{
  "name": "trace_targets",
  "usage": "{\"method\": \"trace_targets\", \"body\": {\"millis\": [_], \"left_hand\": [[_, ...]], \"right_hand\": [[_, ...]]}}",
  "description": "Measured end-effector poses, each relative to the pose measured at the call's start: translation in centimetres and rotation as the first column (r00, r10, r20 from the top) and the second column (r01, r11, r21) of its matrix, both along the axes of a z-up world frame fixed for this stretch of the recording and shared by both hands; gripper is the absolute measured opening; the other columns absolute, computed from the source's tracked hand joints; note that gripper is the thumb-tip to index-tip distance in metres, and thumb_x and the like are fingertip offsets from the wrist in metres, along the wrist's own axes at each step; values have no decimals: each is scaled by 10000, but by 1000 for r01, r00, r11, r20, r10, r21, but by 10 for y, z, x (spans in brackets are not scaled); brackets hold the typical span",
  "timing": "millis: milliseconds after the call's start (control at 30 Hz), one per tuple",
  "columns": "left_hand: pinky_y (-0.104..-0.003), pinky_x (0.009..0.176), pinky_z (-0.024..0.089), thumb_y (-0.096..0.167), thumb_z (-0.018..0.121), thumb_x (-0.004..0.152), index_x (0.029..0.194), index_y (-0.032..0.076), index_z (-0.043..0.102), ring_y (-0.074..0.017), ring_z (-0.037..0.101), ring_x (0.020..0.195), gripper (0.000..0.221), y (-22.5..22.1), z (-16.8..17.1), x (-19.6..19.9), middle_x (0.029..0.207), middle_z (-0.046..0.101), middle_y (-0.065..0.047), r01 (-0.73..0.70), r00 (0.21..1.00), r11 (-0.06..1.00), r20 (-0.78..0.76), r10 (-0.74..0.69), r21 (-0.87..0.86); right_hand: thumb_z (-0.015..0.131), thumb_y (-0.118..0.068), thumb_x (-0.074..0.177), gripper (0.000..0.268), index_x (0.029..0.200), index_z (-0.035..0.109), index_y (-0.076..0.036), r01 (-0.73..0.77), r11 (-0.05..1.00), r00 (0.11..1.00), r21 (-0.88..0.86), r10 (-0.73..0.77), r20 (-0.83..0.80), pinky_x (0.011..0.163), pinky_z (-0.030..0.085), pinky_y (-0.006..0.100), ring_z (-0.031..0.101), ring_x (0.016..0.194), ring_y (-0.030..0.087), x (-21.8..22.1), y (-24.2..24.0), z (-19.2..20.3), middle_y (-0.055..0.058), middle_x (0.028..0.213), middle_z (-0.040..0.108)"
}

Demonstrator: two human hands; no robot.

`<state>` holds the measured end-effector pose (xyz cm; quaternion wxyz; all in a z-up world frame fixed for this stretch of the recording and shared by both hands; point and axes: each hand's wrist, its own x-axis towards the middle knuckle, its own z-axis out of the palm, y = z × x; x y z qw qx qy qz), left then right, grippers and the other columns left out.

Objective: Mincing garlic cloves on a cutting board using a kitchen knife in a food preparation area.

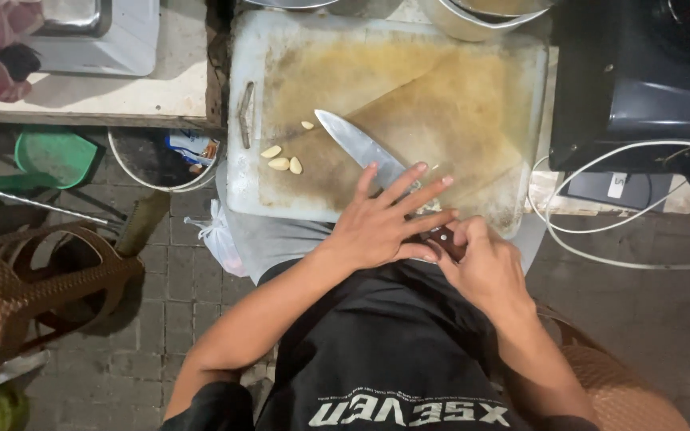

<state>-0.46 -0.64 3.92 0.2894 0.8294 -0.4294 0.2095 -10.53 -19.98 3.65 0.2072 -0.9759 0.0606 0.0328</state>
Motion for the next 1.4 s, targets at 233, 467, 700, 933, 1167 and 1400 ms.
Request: {"method": "trace_targets", "body": {"millis": [233,467,700,933,1167,1400], "left_hand": [[-596,1183,-26,743,227,905,1449,414,418,-195,307,1481,665,0,-11,10,1573,383,16,19,998,996,58,-24,87],[-657,1144,-57,976,294,953,1598,443,179,-218,163,1532,844,22,-11,27,1657,185,62,-178,967,811,254,38,557],[-647,1155,-48,930,226,948,1611,316,239,-192,169,1532,904,25,-12,28,1656,200,44,-162,980,798,187,63,580],[-527,1239,249,350,364,1056,1477,-54,320,-395,315,1470,585,-18,-17,10,1544,352,-240,-247,835,967,-494,241,55],[-553,1259,207,364,336,1064,1515,-84,155,-432,190,1521,661,-72,-25,6,1603,188,-274,-385,783,917,-490,383,103],[-536,1258,185,341,338,1061,1539,-53,75,-416,133,1541,673,-72,-23,12,1638,95,-234,-446,702,895,-630,331,-27]], "right_hand": [[793,-444,739,454,822,430,-184,-100,994,970,-51,109,219,656,539,401,715,815,249,-14,-15,-6,-53,982,756],[769,-348,862,427,791,421,-112,-147,968,965,-206,186,186,487,469,348,669,690,158,-62,-52,51,-89,977,722],[793,-367,732,450,1081,635,-131,44,994,999,-96,-43,12,568,553,385,712,668,188,-158,-125,7,-29,980,738],[435,-78,933,447,1375,453,-16,378,-58,880,924,-286,-378,339,383,271,479,495,221,-87,-47,-17,216,710,517],[472,-139,903,541,1430,408,-38,467,-288,818,836,-219,-532,308,302,212,420,504,163,-45,32,-18,148,750,480],[389,-83,955,400,1327,496,17,422,-194,875,886,-169,-454,338,361,255,435,544,185,-27,65,-10,150,750,501]]}}
